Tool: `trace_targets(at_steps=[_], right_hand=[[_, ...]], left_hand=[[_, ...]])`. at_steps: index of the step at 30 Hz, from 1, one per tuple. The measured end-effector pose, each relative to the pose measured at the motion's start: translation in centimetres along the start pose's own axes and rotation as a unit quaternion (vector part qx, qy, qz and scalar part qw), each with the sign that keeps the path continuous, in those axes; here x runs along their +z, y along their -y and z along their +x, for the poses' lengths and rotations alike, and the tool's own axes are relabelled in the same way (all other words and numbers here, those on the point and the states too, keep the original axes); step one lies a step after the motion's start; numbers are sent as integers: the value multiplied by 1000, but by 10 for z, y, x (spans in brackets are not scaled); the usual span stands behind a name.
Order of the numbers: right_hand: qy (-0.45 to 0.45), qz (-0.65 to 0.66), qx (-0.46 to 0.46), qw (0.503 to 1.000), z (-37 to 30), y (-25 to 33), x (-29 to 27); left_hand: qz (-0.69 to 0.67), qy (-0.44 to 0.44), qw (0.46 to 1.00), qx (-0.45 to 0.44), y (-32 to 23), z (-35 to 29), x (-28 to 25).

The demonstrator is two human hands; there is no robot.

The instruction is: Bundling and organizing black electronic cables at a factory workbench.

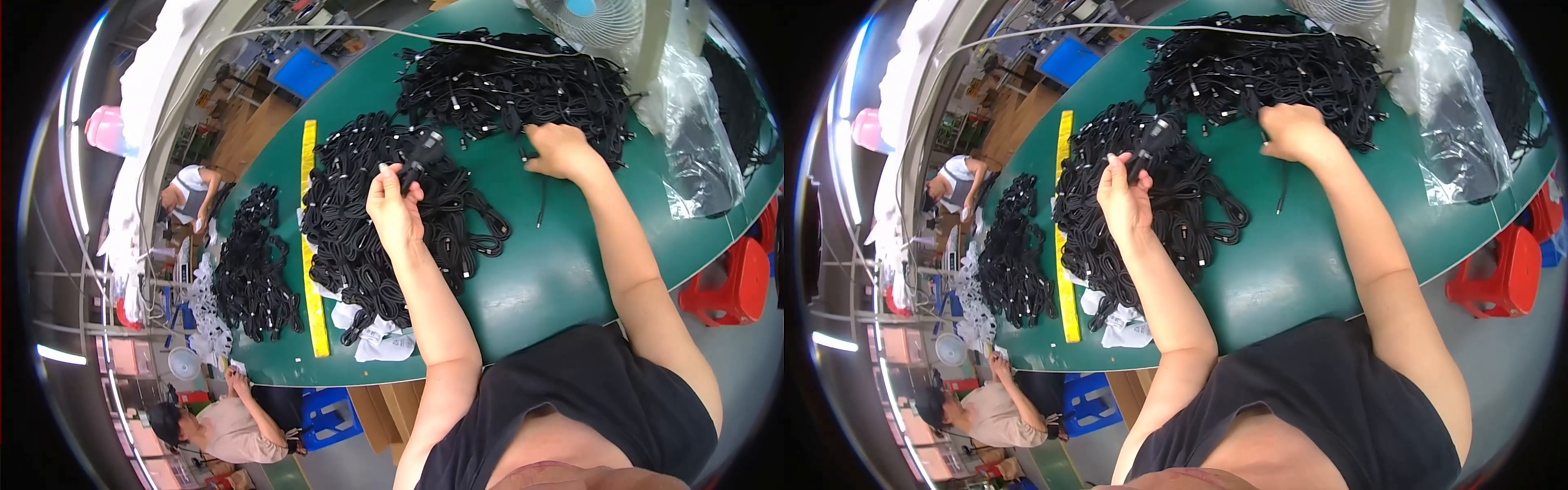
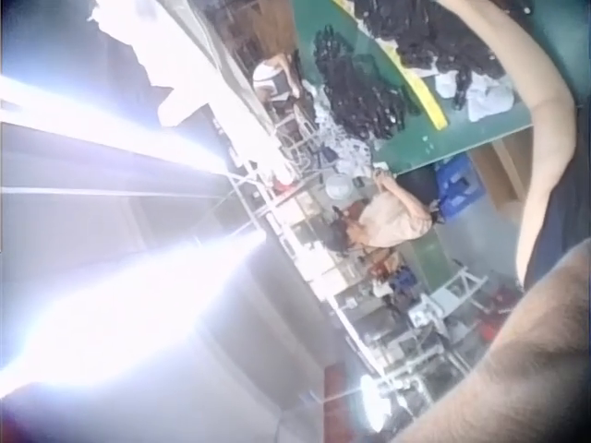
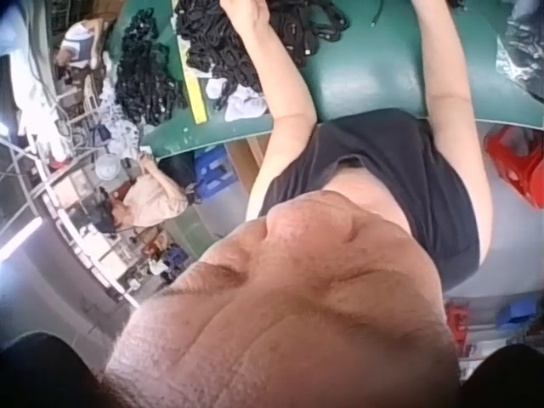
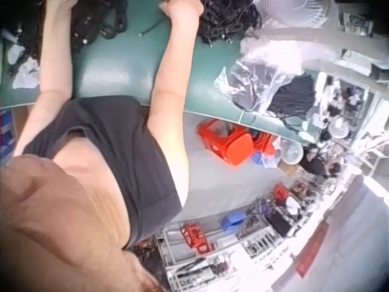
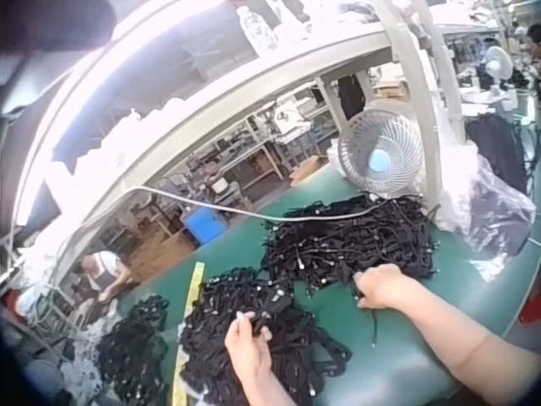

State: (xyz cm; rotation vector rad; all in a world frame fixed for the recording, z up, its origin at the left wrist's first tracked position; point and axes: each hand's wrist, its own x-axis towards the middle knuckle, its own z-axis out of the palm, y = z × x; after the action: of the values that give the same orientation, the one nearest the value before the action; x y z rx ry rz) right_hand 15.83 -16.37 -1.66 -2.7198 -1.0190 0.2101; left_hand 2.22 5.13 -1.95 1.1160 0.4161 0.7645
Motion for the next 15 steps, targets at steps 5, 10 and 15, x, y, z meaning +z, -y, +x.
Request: trace_targets(at_steps=[5, 10, 15], right_hand=[[142, -64, 79, 985, 20, -10, 21], [56, 21, -5, 998, 15, -6, 17], [-34, 330, -132, 934, -9, 28, -22]], left_hand=[[-236, -157, 958, 31, 8, 16, -13], [-190, -70, 979, 4, 12, -8, 18], [58, 125, 988, -75, 23, -33, 52]])
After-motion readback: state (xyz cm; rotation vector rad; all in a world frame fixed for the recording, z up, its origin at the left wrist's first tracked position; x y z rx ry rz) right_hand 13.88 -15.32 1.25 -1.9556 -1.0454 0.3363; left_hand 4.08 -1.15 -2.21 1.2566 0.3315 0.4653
